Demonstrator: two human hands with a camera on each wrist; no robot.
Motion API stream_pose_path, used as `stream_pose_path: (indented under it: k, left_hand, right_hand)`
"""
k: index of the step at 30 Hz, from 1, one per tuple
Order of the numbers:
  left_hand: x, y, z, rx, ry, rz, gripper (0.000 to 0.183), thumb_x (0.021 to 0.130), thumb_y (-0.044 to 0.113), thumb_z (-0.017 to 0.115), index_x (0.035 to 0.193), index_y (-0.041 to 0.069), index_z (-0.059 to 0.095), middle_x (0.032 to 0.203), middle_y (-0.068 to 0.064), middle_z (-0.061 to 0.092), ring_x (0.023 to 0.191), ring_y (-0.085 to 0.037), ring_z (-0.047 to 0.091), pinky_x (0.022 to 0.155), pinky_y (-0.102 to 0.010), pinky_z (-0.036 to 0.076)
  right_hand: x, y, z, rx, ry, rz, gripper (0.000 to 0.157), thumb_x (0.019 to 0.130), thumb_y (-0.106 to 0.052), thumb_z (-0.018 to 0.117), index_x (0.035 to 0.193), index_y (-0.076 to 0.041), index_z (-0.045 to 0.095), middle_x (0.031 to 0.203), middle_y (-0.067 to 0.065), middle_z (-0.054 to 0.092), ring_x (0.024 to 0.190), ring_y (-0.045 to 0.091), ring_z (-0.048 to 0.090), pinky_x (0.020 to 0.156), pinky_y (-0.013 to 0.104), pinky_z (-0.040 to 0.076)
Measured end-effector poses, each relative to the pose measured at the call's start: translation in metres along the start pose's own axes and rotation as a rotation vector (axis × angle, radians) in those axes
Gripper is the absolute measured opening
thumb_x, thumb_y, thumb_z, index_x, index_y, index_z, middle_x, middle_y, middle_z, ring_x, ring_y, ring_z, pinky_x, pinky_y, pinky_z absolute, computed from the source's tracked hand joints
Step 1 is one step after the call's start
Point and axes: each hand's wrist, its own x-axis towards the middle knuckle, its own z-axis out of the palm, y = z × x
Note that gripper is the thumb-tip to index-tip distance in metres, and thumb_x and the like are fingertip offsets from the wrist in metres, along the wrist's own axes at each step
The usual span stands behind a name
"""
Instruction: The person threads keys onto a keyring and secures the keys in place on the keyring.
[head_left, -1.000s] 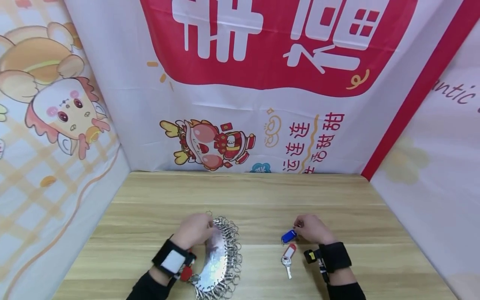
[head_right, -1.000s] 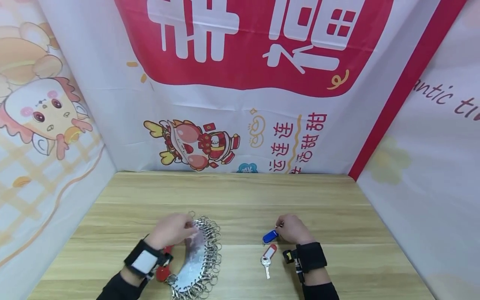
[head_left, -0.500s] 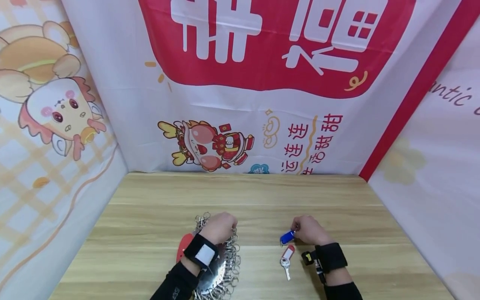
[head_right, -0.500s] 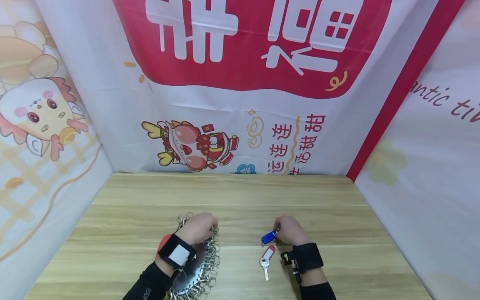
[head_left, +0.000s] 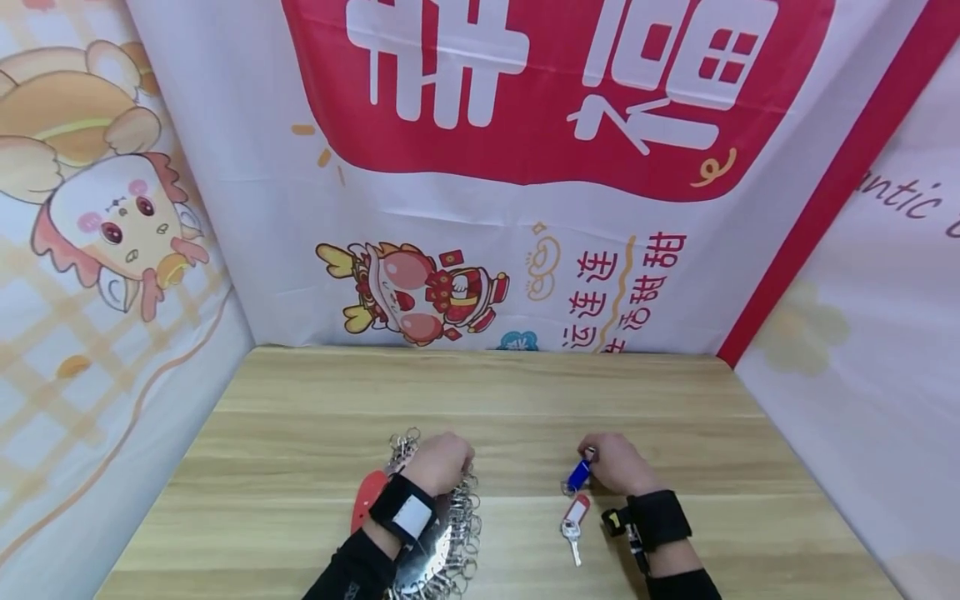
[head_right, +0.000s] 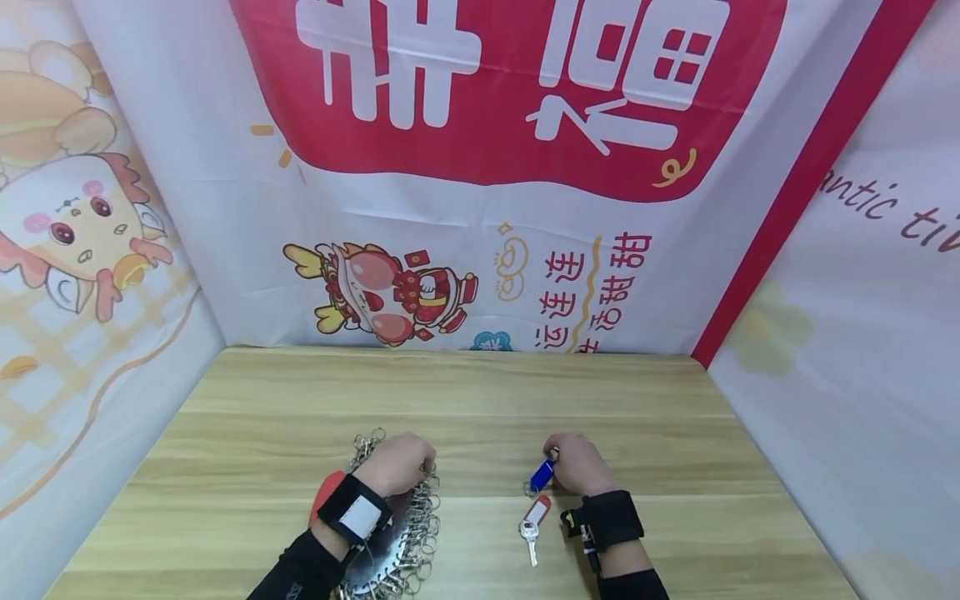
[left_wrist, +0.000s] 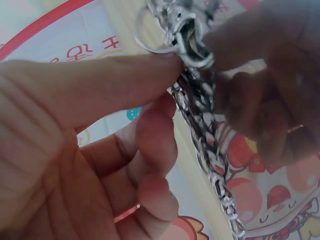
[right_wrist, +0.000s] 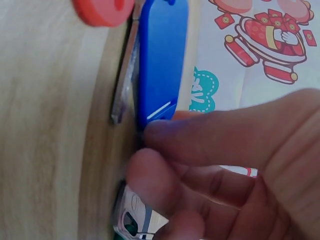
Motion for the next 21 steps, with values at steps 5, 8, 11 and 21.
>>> stream_pose_path:
  k: [5, 8, 11, 21]
  left_hand:
    - [0.002, 0.003, 0.007, 0.013, -0.023, -0.011, 0.030, 0.078, -0.006, 0.065, 0.060, 0.014, 0.051, 0.059, 0.006, 0.047, 0.055, -0.010, 0.044, 0.053, -0.025, 0.039]
    - [0.001, 0.003, 0.008, 0.009, -0.019, -0.002, 0.028, 0.078, -0.003, 0.067, 0.060, 0.013, 0.052, 0.059, 0.005, 0.048, 0.056, -0.011, 0.046, 0.052, -0.027, 0.040]
    - [0.002, 0.001, 0.006, 0.011, -0.016, 0.016, 0.026, 0.078, 0.001, 0.067, 0.062, 0.014, 0.051, 0.060, 0.005, 0.047, 0.056, -0.011, 0.046, 0.051, -0.028, 0.040]
    - [0.008, -0.007, -0.002, -0.006, -0.010, 0.046, 0.027, 0.085, 0.006, 0.059, 0.062, 0.015, 0.047, 0.056, 0.005, 0.044, 0.052, -0.010, 0.043, 0.049, -0.026, 0.037]
  right_hand:
    - [-0.003, 0.001, 0.003, -0.012, -0.004, -0.018, 0.024, 0.069, 0.008, 0.069, 0.085, -0.010, 0.071, 0.071, -0.003, 0.060, 0.066, 0.012, 0.054, 0.064, 0.034, 0.047]
    - [-0.003, 0.002, 0.005, -0.023, -0.011, -0.023, 0.023, 0.068, 0.008, 0.069, 0.081, -0.012, 0.070, 0.068, -0.005, 0.057, 0.065, 0.012, 0.052, 0.062, 0.033, 0.045]
    - [-0.001, 0.002, 0.005, -0.019, -0.011, -0.027, 0.023, 0.068, 0.009, 0.067, 0.079, -0.012, 0.069, 0.068, -0.004, 0.057, 0.065, 0.012, 0.052, 0.062, 0.033, 0.045]
    - [0.003, -0.001, -0.004, -0.004, -0.038, 0.007, 0.016, 0.072, 0.001, 0.072, 0.073, -0.014, 0.066, 0.069, -0.005, 0.056, 0.067, 0.012, 0.051, 0.064, 0.033, 0.045]
